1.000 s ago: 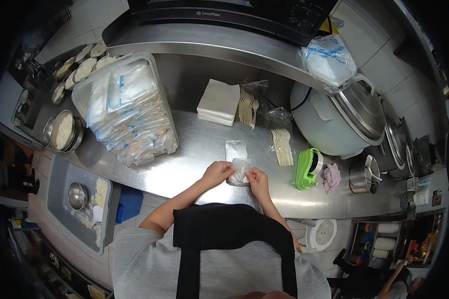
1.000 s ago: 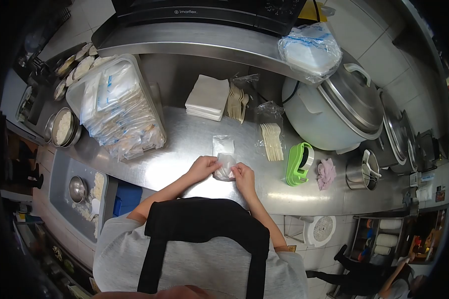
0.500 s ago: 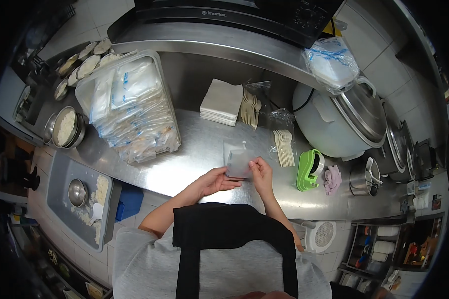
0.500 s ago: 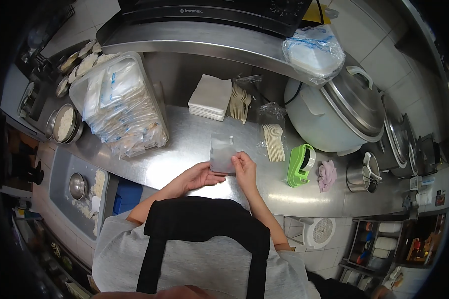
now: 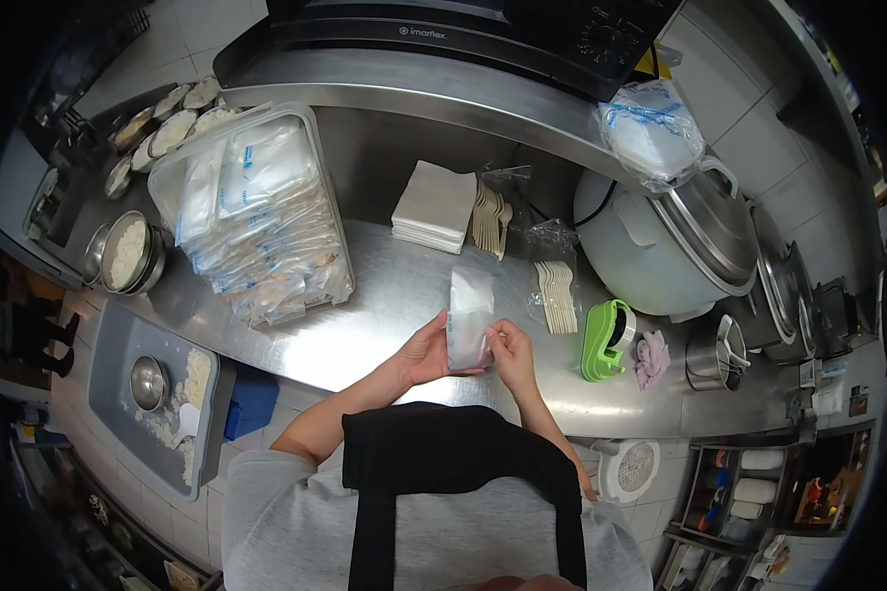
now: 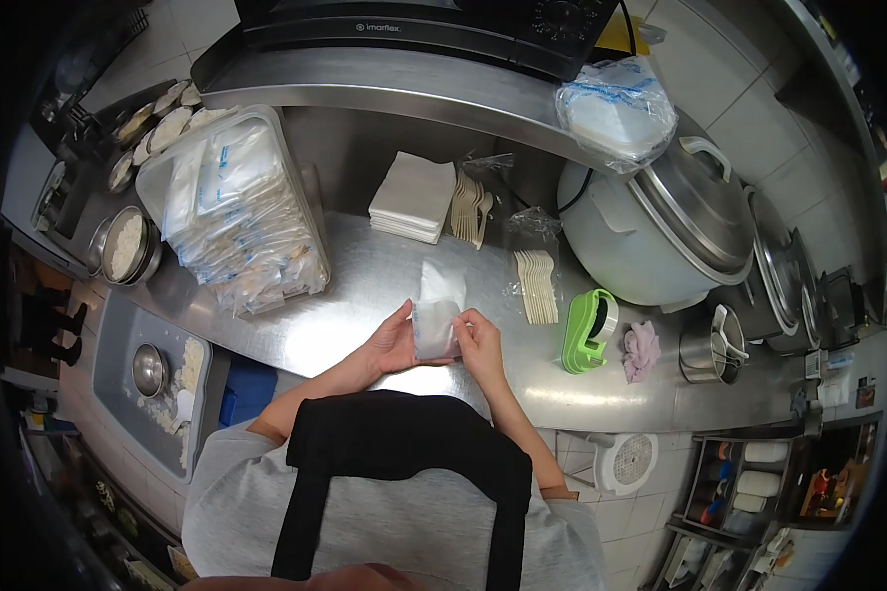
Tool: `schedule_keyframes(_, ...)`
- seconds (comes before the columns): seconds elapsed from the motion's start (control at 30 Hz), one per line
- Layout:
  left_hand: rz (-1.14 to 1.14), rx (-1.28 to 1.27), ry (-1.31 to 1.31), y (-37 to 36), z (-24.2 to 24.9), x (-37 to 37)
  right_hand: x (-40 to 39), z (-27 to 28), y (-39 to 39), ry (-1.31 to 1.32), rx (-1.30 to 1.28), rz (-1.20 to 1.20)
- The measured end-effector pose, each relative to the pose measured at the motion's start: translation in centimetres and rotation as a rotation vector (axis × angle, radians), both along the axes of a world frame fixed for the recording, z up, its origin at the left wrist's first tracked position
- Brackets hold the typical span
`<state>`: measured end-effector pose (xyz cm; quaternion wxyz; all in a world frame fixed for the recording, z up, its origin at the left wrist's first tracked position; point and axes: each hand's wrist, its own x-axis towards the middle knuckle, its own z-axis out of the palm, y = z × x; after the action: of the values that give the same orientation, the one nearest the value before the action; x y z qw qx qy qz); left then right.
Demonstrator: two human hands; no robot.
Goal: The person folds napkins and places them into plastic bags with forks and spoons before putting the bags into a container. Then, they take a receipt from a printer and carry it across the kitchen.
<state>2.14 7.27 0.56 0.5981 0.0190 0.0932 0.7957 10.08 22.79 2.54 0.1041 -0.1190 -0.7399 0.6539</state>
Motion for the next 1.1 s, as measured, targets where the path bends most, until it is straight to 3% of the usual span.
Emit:
schedule_keyframes(0.17, 0.021, -0.018, 0.047, -0.2, 1.1, 0.0, 0.6, 0.4, -0.3, -0.015, 0.11, -0.049)
schedule_keyframes(0.33, 0.108, -0.383, 0.637, -0.3, 3.3, 1.1, 0.5, 0.6, -0.9, 0.01, 0.084, -0.071)
schedule_keyframes(0.53, 0.094, -0.512, 0.667, -0.1, 3.5, 1.3, 0.7, 1.4, -1.0, -0.033, 0.135, -0.06)
schedule_keyframes(0.77, 0.146, -0.496, 0.646, -0.2, 1.3, 1.1, 0.8, 2.0, -0.2, -0.025, 0.12, -0.127)
schedule_keyframes(0.83, 0.183, -0.703, 0.718, -0.4, -0.5, 0.6, 1.4, 1.5, 1.7, -0.034, 0.094, -0.191)
schedule_keyframes(0.9, 0.193, -0.736, 0.737, -1.2, 0.0, 0.4, 2.6, 1.0, 5.1, 0.257, 0.306, -0.395)
schedule_keyframes(1.03, 0.267, -0.645, 0.637, -2.2, 3.0, 1.3, 8.4, 2.6, 13.0, 0.101, 0.614, -0.8)
schedule_keyframes(1.1, 0.249, -0.637, 0.62, -2.7, 2.3, 1.4, 11.4, 0.2, 16.9, 0.009, 0.717, -0.833)
